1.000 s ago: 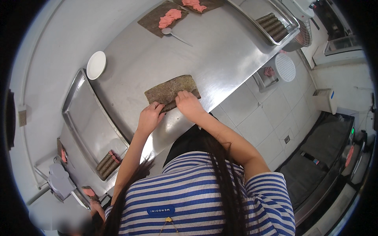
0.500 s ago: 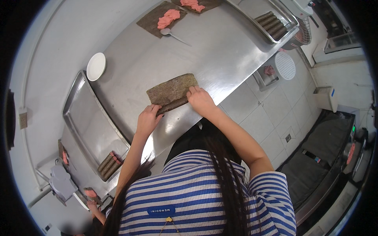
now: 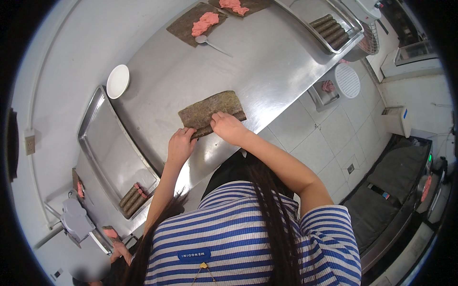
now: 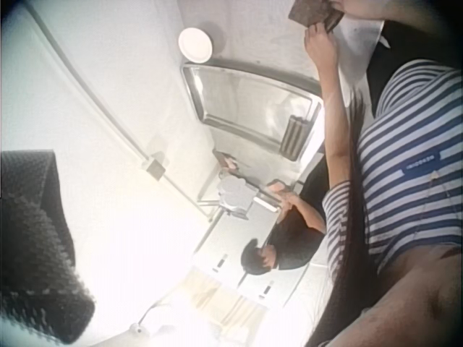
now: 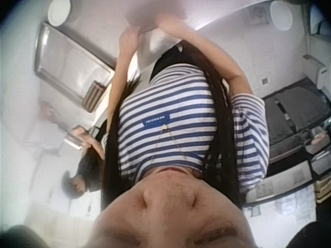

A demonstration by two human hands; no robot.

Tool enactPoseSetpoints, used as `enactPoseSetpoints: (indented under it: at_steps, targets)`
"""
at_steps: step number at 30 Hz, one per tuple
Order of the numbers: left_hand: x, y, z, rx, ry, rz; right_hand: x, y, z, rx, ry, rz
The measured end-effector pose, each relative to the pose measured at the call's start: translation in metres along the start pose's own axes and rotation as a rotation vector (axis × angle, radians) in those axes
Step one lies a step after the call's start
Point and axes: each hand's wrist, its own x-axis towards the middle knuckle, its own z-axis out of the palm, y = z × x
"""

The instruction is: The person spreads pink filling onto sheets of nori using a spoon, then rolls the nori into cylindrical sushi rolls. The finished rolls are placed into a metal tray. The process is repeated with additional nori sheets.

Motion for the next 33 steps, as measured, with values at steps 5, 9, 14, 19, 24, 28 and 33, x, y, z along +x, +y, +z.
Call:
enactPoseSetpoints:
  at_steps: [5, 9, 14, 19, 24, 28, 33]
  targets:
    - [0.009, 0.018, -0.008, -0.032, 0.021, 0.032, 0.005, 0.004, -0.009, 0.042, -0.059, 0.005]
    - [0.016, 0.018, -0.005, -0.102, -0.127, -0.056, 0.006, 0.006, -0.009, 0.041, -0.058, 0.008]
    - [0.019, 0.017, -0.003, -0.088, -0.17, -0.084, 0.006, 0.009, -0.006, 0.079, -0.078, 0.021]
    - [0.015, 0.026, -0.005, -0.057, -0.175, -0.17, 0.006, 0.012, -0.01, 0.121, -0.109, 0.018]
    - [0.016, 0.021, -0.003, -0.181, -0.13, -0.255, -0.001, 0.031, -0.02, 0.173, -0.17, 0.085]
    - [0.017, 0.015, -0.004, -0.282, -0.14, -0.272, -0.001, 0.048, -0.035, 0.245, -0.295, 0.17]
    - [0.023, 0.002, -0.003, -0.362, -0.205, -0.265, 0.005, 0.054, -0.047, 0.256, -0.282, 0.21]
